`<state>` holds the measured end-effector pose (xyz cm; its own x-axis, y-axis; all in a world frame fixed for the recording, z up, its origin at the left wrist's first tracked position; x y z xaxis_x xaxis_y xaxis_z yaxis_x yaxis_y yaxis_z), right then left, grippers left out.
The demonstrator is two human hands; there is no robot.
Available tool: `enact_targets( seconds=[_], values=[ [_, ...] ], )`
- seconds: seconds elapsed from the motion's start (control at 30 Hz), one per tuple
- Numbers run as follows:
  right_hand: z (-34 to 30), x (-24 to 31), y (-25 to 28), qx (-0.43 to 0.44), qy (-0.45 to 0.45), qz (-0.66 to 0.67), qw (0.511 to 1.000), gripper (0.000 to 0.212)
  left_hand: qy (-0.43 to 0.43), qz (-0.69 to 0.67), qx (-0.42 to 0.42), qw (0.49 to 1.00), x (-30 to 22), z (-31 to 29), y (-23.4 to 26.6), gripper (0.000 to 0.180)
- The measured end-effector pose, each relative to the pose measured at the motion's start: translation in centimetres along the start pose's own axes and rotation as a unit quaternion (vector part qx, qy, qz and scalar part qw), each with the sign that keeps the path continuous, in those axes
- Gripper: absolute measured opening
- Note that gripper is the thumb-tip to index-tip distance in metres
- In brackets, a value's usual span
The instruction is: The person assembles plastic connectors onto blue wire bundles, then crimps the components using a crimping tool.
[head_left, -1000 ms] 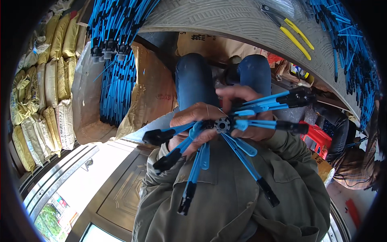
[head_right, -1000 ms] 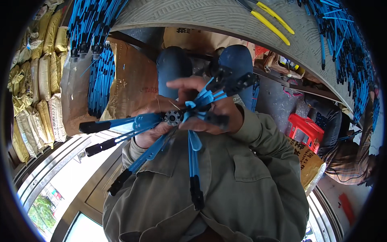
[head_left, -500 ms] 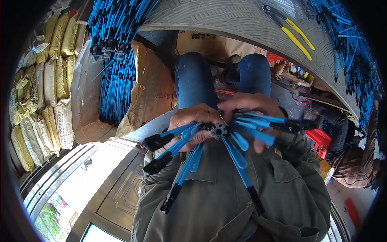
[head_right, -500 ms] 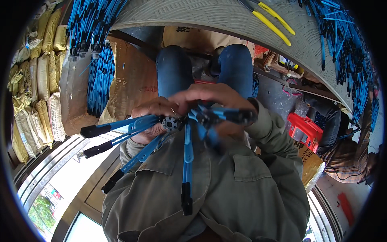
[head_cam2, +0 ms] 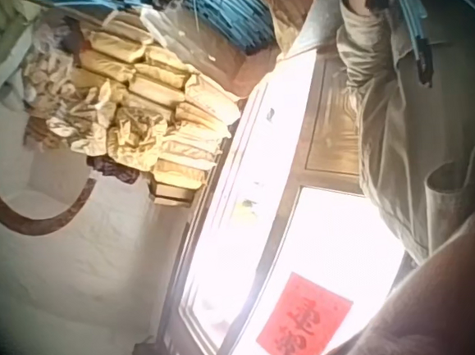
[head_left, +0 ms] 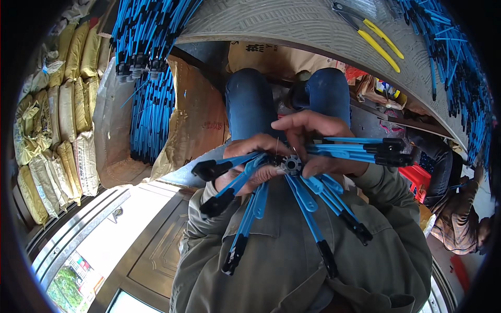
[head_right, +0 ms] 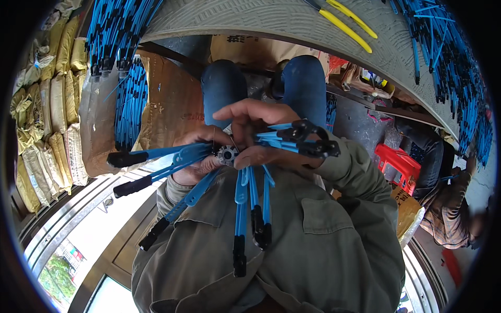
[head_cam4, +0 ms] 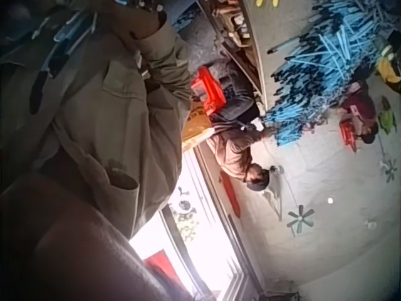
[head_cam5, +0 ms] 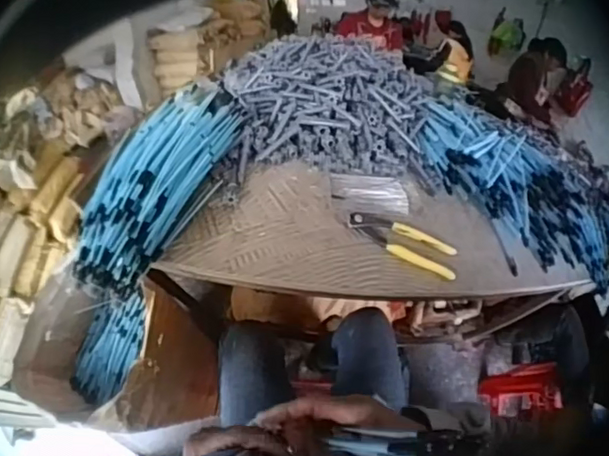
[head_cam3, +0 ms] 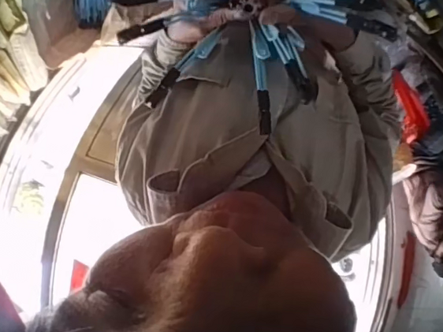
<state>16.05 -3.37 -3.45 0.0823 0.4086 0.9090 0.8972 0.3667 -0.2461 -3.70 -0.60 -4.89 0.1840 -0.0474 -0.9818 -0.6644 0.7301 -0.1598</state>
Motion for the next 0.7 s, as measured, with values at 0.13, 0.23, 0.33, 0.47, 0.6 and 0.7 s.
enact_targets(
  seconds=[0.13, 0.23, 0.33, 0.47, 0.6, 0.7],
  values=[
    [-0.4, 0.5, 0.3, 0.012, -0.037, -0.011, 0.999, 0.039, -0.039, -0.155, -0.13, 0.978, 0.9, -0.4, -1.5, 0.022],
    [-0.5, 0.3, 0.6, 0.028, -0.064, -0.022, 0.997, 0.031, -0.027, -0.167, -0.159, 0.973, 0.7, 0.0, -2.2, 0.023],
    [-0.3, -0.6, 0.6, -0.013, 0.016, 0.008, 1.0, 0.021, -0.061, -0.09, -0.138, 0.984, 0.8, 0.4, -1.6, 0.025],
    [-0.5, -0.1, 0.6, -0.016, -0.028, 0.006, 0.999, 0.015, -0.129, 0.061, -0.045, 0.989, 1.0, 0.5, 0.0, 0.028],
    [-0.5, 0.1, 0.2, -0.025, -0.046, 0.018, 0.998, 0.013, -0.112, 0.034, -0.004, 0.993, 1.3, 0.4, 0.4, 0.029],
    [-0.4, 0.3, 0.2, -0.025, -0.036, 0.013, 0.999, 0.013, -0.118, 0.04, 0.01, 0.992, 1.4, 0.4, 0.4, 0.029]
  ],
)
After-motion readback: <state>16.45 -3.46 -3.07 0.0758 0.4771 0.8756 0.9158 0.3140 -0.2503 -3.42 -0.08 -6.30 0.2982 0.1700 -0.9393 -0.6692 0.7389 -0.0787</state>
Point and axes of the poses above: each hand's wrist, its own z-axis towards the middle knuckle, its own y-axis out of the back of the hand, x = y × z, the point moved 1 cm from there along z, towards the middle knuckle, and after that the axes turned 12 degrees about -y, right-handed, at the moved point
